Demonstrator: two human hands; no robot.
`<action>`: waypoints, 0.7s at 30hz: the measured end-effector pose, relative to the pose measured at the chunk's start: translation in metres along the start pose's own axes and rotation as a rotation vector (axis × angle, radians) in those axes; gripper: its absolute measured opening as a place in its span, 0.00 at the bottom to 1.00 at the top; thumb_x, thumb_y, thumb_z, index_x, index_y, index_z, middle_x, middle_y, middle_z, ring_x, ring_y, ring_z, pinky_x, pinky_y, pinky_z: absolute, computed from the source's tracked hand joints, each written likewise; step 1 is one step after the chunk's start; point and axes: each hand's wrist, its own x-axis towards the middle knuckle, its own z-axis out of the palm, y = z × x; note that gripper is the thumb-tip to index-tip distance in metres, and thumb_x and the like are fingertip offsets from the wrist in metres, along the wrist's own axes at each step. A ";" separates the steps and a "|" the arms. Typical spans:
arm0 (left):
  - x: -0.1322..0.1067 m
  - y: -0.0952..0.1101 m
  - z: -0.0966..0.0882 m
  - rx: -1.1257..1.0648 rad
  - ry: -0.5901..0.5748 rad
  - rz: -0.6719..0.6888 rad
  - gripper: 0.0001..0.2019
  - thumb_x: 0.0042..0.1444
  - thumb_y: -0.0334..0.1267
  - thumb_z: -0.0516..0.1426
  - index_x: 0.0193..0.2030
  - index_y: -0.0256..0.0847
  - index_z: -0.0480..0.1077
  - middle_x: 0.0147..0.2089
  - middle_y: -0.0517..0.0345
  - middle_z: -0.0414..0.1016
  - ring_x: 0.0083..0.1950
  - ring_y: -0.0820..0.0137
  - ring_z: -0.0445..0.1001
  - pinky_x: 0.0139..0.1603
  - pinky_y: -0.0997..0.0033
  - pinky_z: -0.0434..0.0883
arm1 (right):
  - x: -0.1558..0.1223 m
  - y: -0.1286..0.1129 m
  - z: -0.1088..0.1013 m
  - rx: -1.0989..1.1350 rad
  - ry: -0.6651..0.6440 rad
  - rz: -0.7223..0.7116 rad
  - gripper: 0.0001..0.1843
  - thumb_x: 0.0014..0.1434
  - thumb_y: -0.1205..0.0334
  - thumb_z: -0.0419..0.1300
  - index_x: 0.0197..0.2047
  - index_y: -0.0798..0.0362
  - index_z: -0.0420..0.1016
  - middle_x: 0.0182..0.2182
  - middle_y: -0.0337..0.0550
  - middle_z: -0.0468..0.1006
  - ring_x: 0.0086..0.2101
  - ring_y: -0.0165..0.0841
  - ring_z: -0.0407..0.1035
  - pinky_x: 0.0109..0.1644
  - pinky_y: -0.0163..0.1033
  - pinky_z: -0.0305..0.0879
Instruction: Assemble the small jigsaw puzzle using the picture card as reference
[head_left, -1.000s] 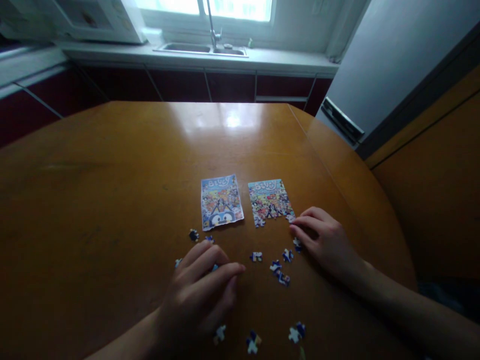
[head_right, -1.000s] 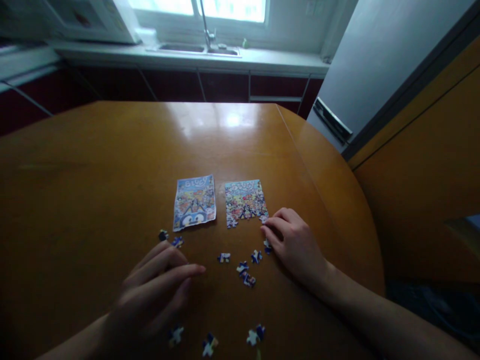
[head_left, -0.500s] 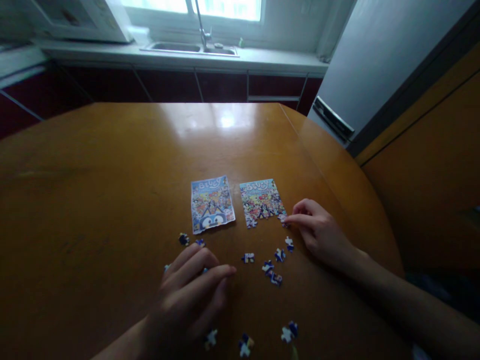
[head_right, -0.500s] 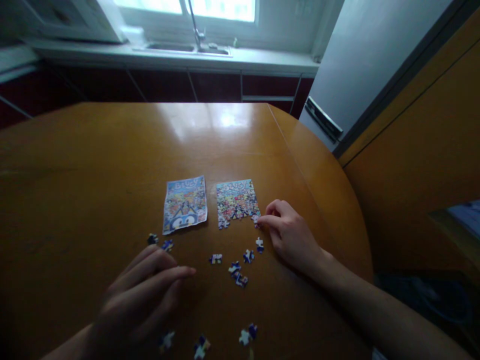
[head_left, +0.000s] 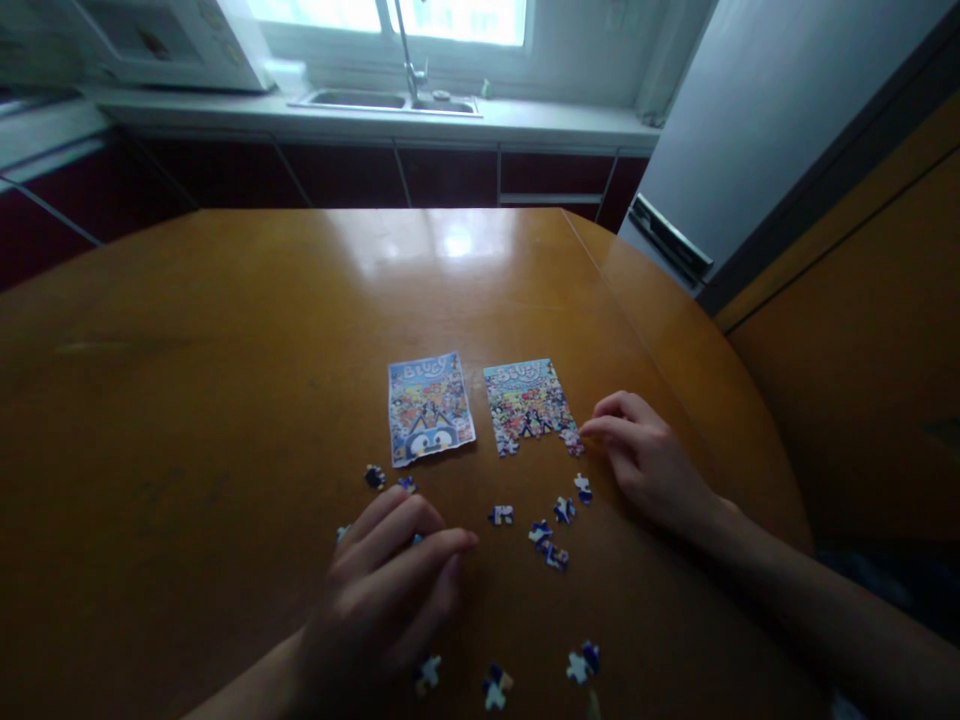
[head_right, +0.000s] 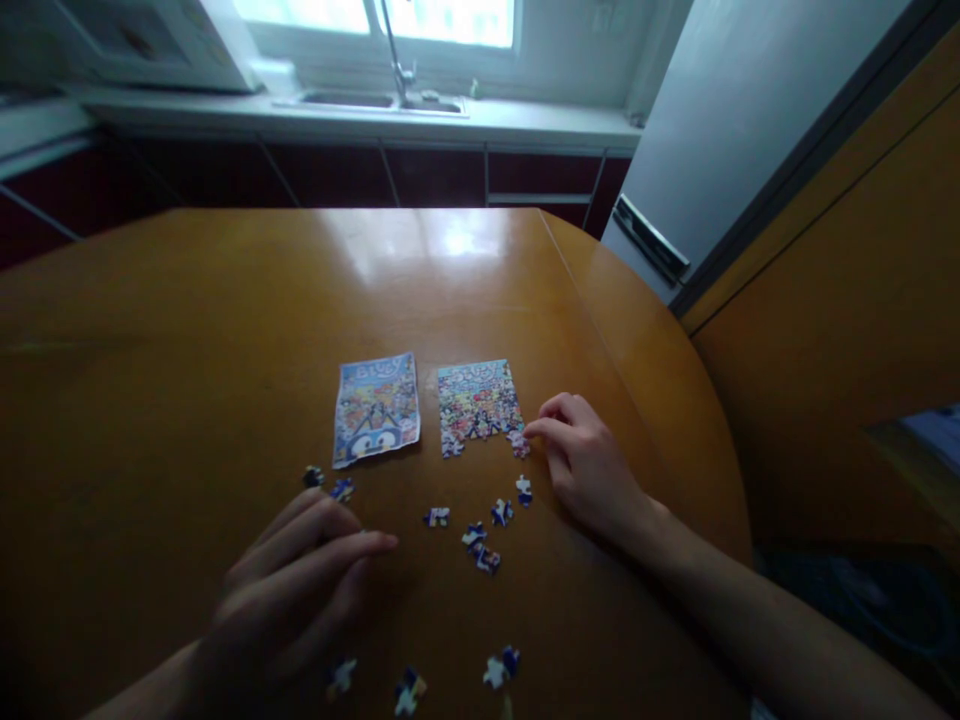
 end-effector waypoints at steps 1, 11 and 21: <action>0.000 0.000 0.000 -0.002 0.005 0.004 0.13 0.57 0.20 0.55 0.44 0.36 0.74 0.32 0.56 0.67 0.34 0.70 0.64 0.32 0.69 0.64 | 0.000 0.000 0.000 0.001 -0.018 -0.003 0.16 0.62 0.76 0.52 0.40 0.52 0.79 0.41 0.48 0.72 0.43 0.38 0.67 0.46 0.45 0.68; 0.001 0.001 0.000 -0.028 0.014 0.015 0.13 0.55 0.19 0.56 0.44 0.35 0.74 0.32 0.55 0.67 0.34 0.70 0.63 0.32 0.69 0.63 | -0.002 0.001 0.004 0.012 -0.018 0.011 0.13 0.64 0.73 0.53 0.39 0.52 0.78 0.41 0.48 0.71 0.43 0.37 0.66 0.46 0.45 0.67; -0.001 0.001 0.000 -0.042 0.011 0.057 0.13 0.54 0.19 0.56 0.44 0.34 0.74 0.32 0.54 0.68 0.34 0.70 0.63 0.30 0.69 0.63 | -0.001 0.002 0.006 0.014 -0.032 0.002 0.13 0.63 0.74 0.53 0.37 0.53 0.78 0.40 0.48 0.70 0.42 0.37 0.66 0.45 0.44 0.66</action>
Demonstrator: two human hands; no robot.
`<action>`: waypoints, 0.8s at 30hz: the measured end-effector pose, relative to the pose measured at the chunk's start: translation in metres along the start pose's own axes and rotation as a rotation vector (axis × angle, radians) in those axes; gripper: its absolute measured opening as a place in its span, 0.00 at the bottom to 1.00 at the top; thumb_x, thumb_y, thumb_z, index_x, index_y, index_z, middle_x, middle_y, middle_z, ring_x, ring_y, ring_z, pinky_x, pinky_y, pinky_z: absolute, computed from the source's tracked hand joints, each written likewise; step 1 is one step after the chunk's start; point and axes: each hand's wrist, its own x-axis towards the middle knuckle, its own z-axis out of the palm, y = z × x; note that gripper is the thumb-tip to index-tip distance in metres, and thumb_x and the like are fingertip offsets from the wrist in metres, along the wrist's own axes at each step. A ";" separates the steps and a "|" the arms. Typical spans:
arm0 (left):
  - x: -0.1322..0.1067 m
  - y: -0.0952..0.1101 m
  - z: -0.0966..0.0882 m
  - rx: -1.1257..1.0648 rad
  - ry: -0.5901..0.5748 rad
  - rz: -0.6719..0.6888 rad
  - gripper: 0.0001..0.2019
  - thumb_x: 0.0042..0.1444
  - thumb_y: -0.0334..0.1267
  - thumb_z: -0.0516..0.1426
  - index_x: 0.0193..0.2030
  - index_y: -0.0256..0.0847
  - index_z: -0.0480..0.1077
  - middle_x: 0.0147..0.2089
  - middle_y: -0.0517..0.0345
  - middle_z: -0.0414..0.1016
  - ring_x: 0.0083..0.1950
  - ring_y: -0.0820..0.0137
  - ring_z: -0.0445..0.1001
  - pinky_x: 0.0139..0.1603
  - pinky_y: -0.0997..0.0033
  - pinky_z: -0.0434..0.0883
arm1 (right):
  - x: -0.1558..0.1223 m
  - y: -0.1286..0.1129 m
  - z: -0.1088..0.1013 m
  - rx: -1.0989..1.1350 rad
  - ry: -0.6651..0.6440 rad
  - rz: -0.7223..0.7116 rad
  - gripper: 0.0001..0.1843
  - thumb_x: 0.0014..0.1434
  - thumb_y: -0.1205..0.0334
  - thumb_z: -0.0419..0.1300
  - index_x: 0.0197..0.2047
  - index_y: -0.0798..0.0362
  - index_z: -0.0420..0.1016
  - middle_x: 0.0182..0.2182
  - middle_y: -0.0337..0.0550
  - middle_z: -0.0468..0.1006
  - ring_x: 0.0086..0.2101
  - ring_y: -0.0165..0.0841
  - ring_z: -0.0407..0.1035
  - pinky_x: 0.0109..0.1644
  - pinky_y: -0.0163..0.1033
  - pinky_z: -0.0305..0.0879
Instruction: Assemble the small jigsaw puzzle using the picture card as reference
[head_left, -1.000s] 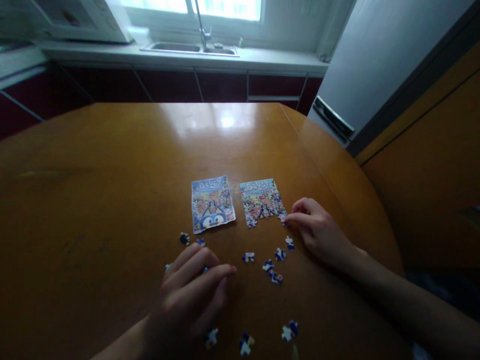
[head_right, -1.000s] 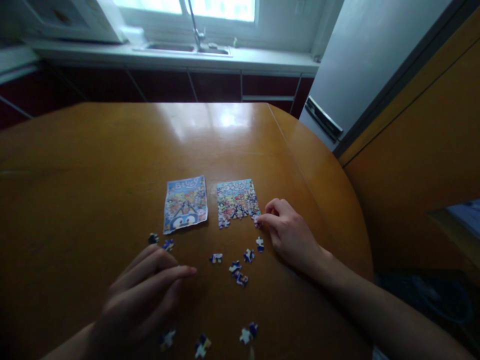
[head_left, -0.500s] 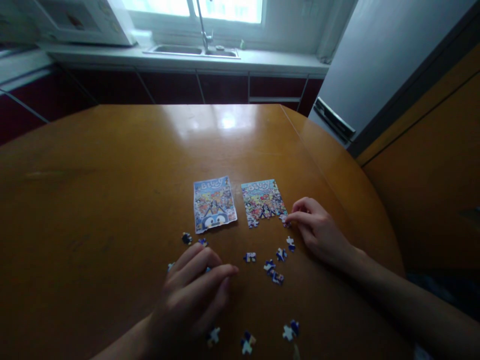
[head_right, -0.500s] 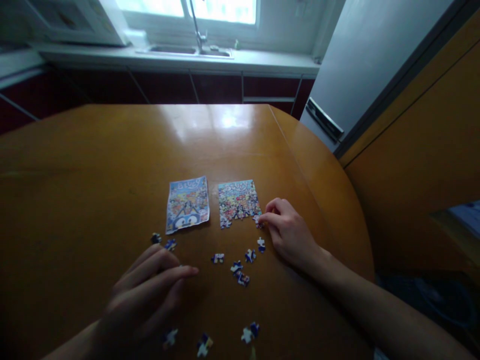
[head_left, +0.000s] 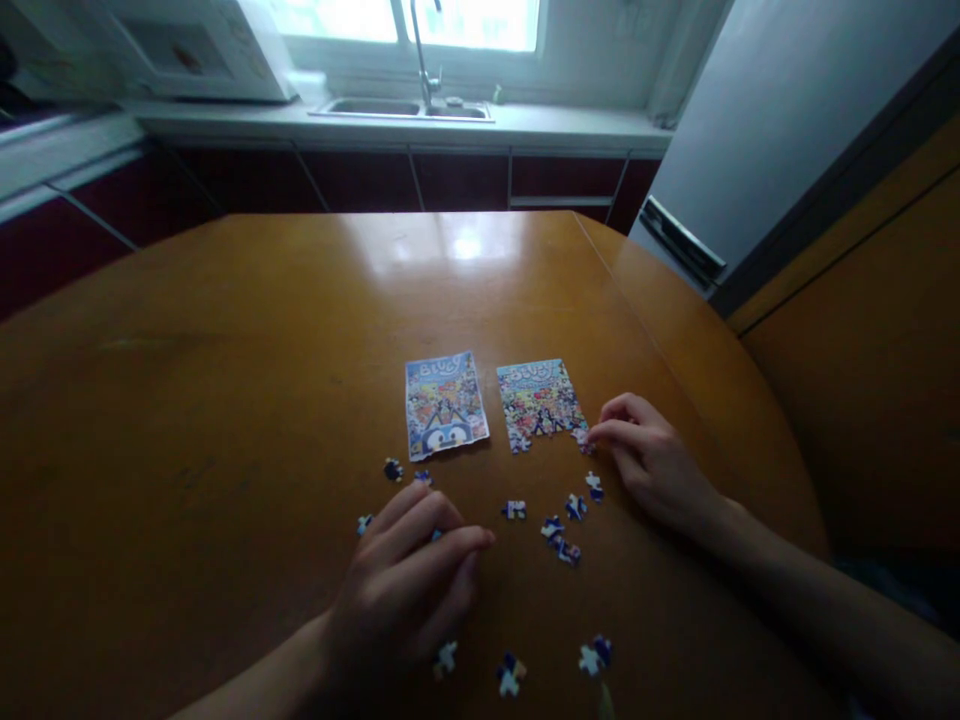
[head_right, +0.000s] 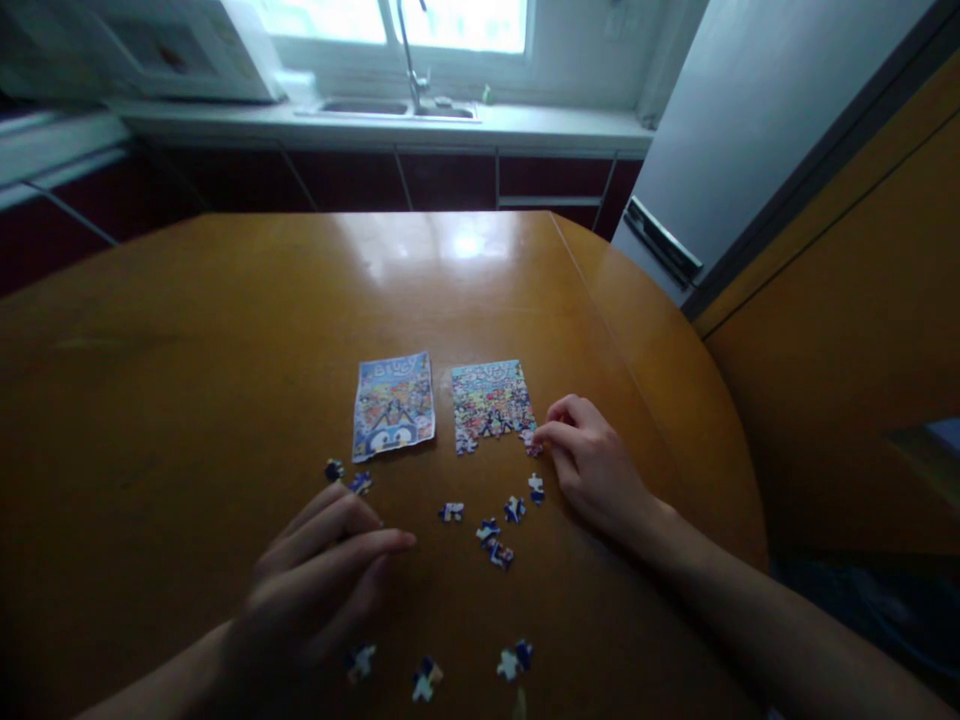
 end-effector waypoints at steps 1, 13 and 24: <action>0.000 0.000 0.000 -0.002 -0.001 -0.001 0.13 0.54 0.19 0.56 0.44 0.34 0.74 0.32 0.54 0.68 0.34 0.70 0.63 0.30 0.69 0.63 | 0.000 0.000 -0.001 0.005 0.017 0.004 0.14 0.63 0.75 0.53 0.37 0.54 0.78 0.40 0.48 0.70 0.42 0.37 0.66 0.45 0.44 0.66; 0.008 -0.004 -0.005 0.022 0.029 -0.011 0.11 0.55 0.20 0.56 0.41 0.35 0.74 0.31 0.56 0.66 0.32 0.71 0.63 0.30 0.71 0.64 | 0.003 0.003 -0.010 0.017 0.037 0.005 0.13 0.63 0.73 0.52 0.35 0.53 0.76 0.34 0.45 0.74 0.37 0.36 0.68 0.42 0.42 0.65; 0.008 -0.016 -0.005 0.021 0.097 0.002 0.10 0.55 0.23 0.59 0.39 0.39 0.76 0.30 0.57 0.68 0.33 0.70 0.65 0.32 0.68 0.65 | 0.009 0.010 -0.022 -0.020 -0.094 -0.267 0.07 0.64 0.68 0.56 0.42 0.53 0.76 0.35 0.46 0.76 0.37 0.37 0.69 0.42 0.43 0.67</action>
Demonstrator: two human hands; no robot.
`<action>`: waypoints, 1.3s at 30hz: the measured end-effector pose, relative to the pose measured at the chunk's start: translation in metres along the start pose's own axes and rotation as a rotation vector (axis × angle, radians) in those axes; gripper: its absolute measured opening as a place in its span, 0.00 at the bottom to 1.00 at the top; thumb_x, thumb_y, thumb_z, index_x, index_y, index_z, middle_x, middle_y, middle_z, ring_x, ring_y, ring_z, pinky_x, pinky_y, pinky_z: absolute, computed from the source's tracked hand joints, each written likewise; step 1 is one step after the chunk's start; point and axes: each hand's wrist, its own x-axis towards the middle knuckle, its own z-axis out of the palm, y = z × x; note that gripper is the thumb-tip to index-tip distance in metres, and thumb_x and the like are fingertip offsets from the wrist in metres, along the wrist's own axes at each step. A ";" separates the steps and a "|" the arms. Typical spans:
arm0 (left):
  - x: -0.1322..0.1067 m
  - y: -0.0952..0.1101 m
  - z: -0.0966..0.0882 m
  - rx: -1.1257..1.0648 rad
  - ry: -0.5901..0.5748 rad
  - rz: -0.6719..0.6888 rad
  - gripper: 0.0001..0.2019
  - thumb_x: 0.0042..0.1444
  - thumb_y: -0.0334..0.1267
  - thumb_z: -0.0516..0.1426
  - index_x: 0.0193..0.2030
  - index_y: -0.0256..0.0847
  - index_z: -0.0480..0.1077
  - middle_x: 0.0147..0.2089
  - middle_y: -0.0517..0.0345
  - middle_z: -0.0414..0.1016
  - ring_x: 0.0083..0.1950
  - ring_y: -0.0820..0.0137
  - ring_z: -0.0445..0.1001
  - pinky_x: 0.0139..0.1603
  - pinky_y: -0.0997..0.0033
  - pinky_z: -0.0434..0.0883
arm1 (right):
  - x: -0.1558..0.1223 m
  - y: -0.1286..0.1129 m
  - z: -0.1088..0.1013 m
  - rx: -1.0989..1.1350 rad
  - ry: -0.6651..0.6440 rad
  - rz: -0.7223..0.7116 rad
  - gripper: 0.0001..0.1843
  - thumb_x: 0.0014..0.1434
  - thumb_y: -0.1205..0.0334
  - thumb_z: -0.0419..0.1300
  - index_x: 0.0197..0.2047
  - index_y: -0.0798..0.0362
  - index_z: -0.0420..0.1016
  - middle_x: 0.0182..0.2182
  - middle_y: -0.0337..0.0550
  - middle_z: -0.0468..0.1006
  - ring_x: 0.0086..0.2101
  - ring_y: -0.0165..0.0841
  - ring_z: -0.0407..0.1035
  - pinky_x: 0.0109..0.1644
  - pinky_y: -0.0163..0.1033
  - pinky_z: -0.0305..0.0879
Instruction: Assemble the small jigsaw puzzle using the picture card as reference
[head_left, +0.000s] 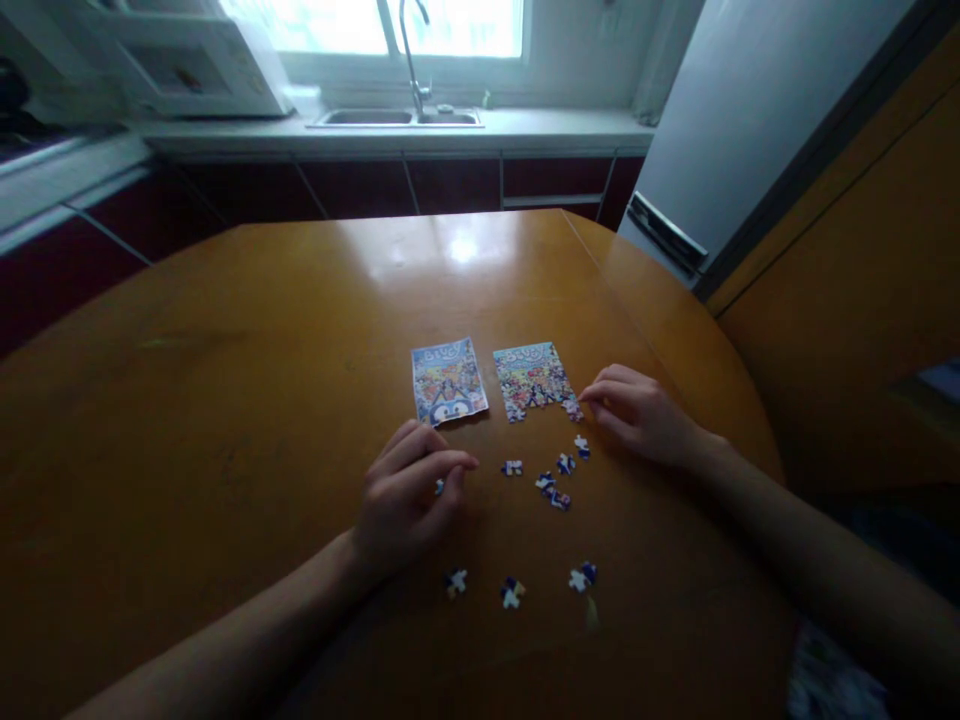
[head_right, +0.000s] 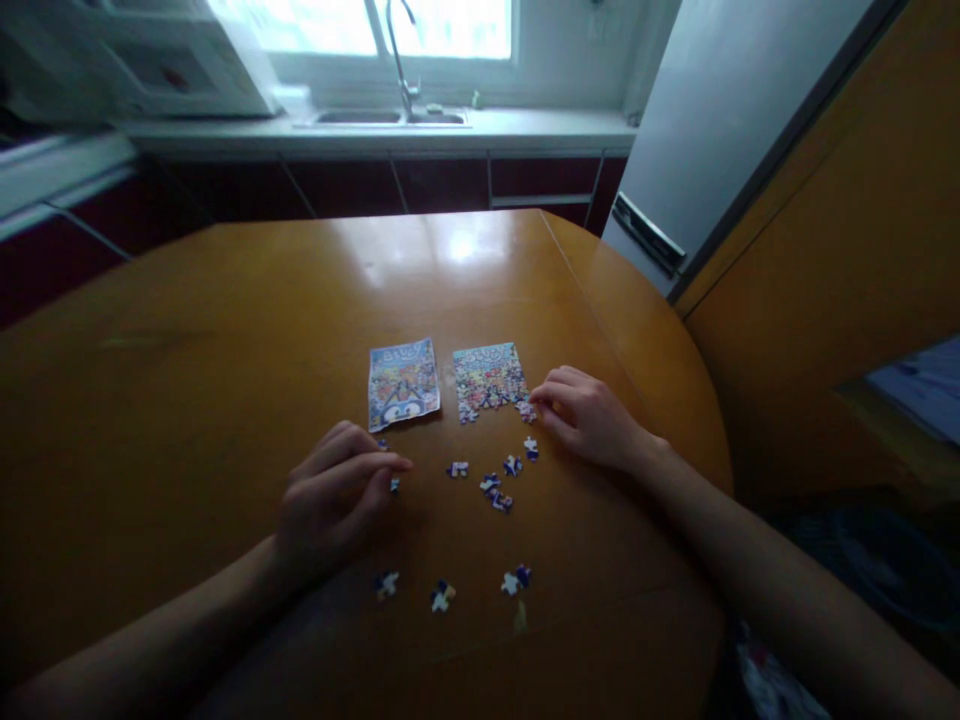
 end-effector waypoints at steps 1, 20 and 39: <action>0.000 -0.001 0.000 -0.008 0.008 -0.011 0.09 0.56 0.23 0.59 0.39 0.40 0.76 0.30 0.57 0.68 0.33 0.70 0.65 0.32 0.68 0.65 | 0.000 -0.002 -0.002 -0.012 0.002 -0.023 0.07 0.64 0.68 0.56 0.42 0.53 0.76 0.35 0.47 0.76 0.38 0.37 0.69 0.42 0.43 0.68; 0.002 -0.050 -0.041 -0.008 0.434 -0.261 0.12 0.59 0.36 0.55 0.26 0.43 0.73 0.27 0.59 0.65 0.31 0.70 0.65 0.31 0.66 0.63 | -0.015 -0.019 0.003 -0.150 0.060 0.252 0.09 0.60 0.68 0.57 0.40 0.51 0.78 0.35 0.46 0.78 0.33 0.37 0.72 0.39 0.45 0.68; 0.003 -0.055 -0.030 0.024 0.353 -0.300 0.12 0.60 0.32 0.55 0.26 0.41 0.75 0.26 0.60 0.65 0.30 0.72 0.66 0.30 0.68 0.62 | -0.027 -0.027 0.007 0.085 -0.126 0.093 0.10 0.60 0.69 0.56 0.38 0.50 0.77 0.35 0.43 0.80 0.34 0.34 0.74 0.38 0.40 0.70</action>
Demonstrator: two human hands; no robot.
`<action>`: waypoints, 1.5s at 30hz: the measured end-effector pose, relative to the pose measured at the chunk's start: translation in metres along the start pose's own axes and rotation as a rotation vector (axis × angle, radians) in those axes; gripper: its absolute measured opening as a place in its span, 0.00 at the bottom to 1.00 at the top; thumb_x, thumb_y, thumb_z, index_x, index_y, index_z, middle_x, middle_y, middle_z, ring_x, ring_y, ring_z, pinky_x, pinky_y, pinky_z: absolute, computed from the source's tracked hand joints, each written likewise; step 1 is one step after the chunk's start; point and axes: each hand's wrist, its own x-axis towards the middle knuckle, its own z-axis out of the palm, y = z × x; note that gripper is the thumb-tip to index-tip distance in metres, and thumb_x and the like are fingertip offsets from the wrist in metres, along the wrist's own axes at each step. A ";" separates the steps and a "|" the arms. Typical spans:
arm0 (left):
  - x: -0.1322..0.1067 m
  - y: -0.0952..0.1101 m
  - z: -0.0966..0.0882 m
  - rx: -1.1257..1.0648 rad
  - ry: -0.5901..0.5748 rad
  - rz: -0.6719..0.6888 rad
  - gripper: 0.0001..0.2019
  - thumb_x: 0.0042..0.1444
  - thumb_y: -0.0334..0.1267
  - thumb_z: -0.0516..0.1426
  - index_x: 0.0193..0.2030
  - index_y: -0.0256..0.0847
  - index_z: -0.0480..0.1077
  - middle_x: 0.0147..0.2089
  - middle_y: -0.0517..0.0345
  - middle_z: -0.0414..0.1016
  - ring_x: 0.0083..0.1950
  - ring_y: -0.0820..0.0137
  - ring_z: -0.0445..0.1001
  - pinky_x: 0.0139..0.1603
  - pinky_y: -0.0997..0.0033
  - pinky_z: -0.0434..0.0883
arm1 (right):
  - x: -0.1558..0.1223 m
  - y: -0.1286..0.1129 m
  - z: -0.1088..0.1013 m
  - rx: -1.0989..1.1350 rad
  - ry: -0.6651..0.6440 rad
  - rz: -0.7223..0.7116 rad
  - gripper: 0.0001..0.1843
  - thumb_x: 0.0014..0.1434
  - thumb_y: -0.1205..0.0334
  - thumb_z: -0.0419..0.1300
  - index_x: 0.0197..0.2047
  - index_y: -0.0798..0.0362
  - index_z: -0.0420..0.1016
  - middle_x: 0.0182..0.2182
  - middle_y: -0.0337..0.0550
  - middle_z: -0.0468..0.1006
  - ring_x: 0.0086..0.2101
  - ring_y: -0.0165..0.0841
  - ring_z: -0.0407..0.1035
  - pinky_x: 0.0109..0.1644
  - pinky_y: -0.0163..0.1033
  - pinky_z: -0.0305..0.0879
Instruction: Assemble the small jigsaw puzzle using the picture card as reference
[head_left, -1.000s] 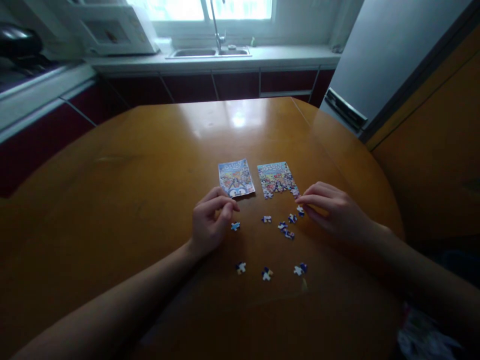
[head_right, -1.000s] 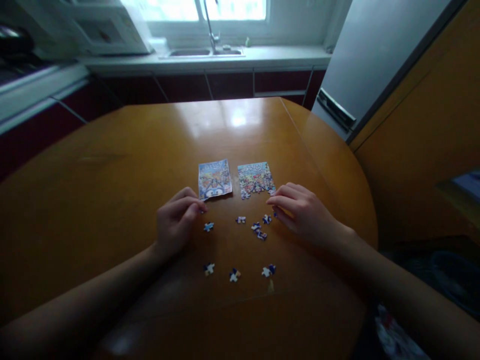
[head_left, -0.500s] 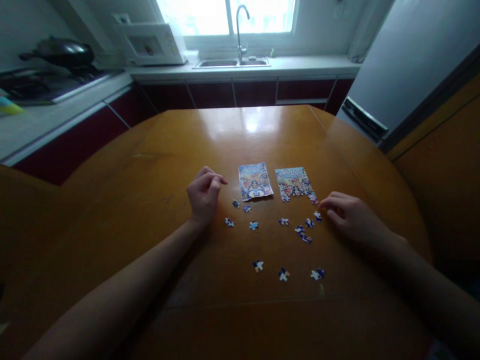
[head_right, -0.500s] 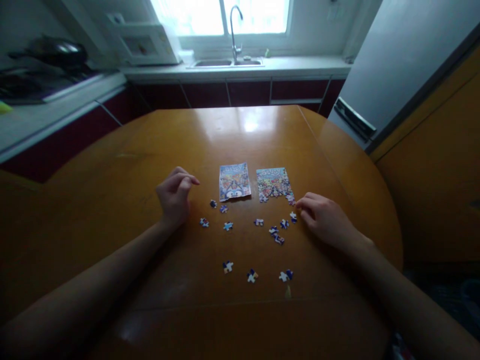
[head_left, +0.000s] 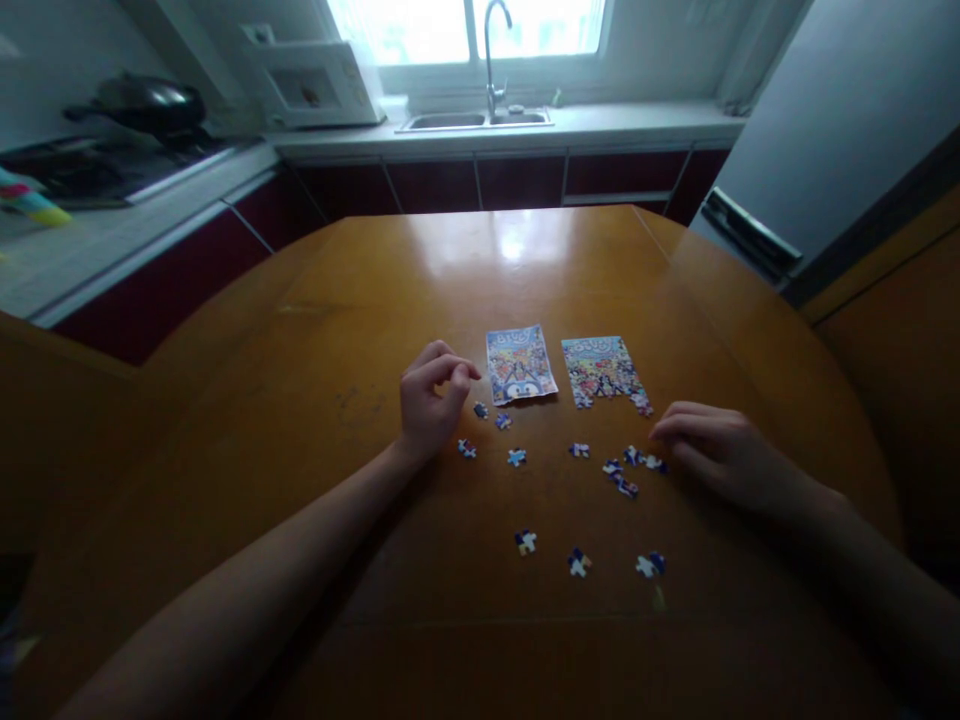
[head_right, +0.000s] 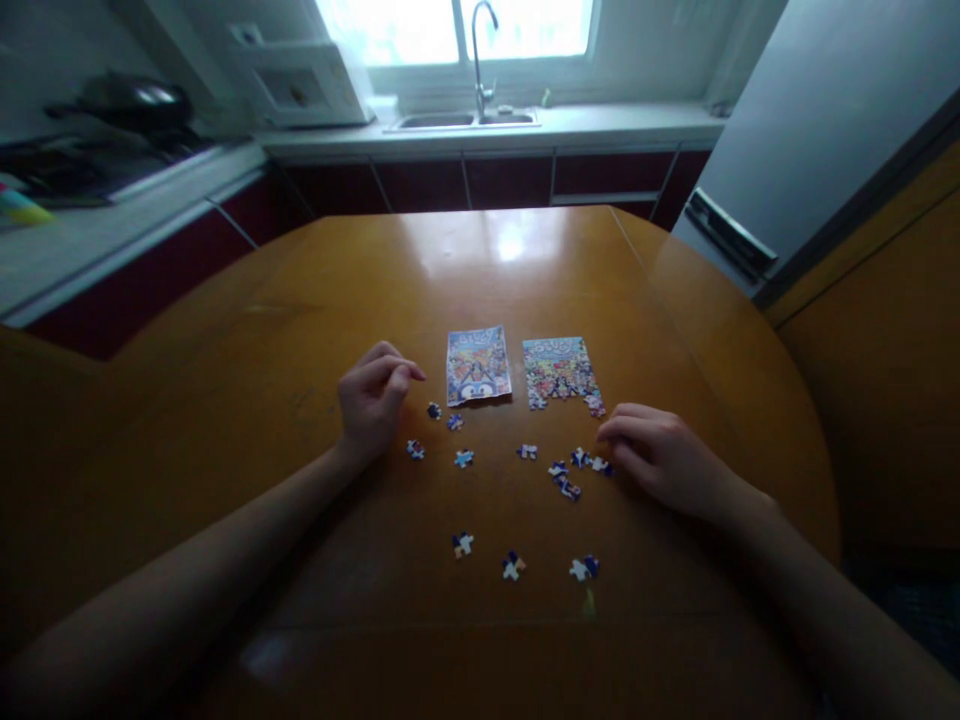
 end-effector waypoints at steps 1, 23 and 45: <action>0.000 0.000 0.000 0.004 -0.007 -0.012 0.12 0.60 0.33 0.55 0.26 0.41 0.75 0.27 0.60 0.66 0.30 0.72 0.66 0.30 0.68 0.62 | 0.000 0.001 -0.001 -0.007 0.027 0.011 0.10 0.59 0.69 0.56 0.38 0.50 0.78 0.35 0.44 0.80 0.34 0.35 0.74 0.38 0.40 0.70; 0.004 -0.006 0.000 0.045 -0.083 -0.025 0.11 0.61 0.36 0.57 0.28 0.43 0.76 0.28 0.59 0.68 0.29 0.72 0.66 0.27 0.68 0.61 | 0.008 0.003 -0.001 0.028 0.270 0.179 0.09 0.63 0.68 0.57 0.42 0.51 0.78 0.36 0.45 0.76 0.33 0.34 0.69 0.35 0.40 0.66; 0.004 -0.003 0.001 0.030 -0.074 -0.040 0.10 0.59 0.34 0.57 0.28 0.42 0.77 0.27 0.60 0.67 0.28 0.72 0.66 0.28 0.68 0.61 | 0.055 -0.039 0.030 -0.082 -0.040 -0.094 0.10 0.65 0.69 0.58 0.42 0.49 0.80 0.39 0.46 0.76 0.40 0.35 0.69 0.44 0.42 0.68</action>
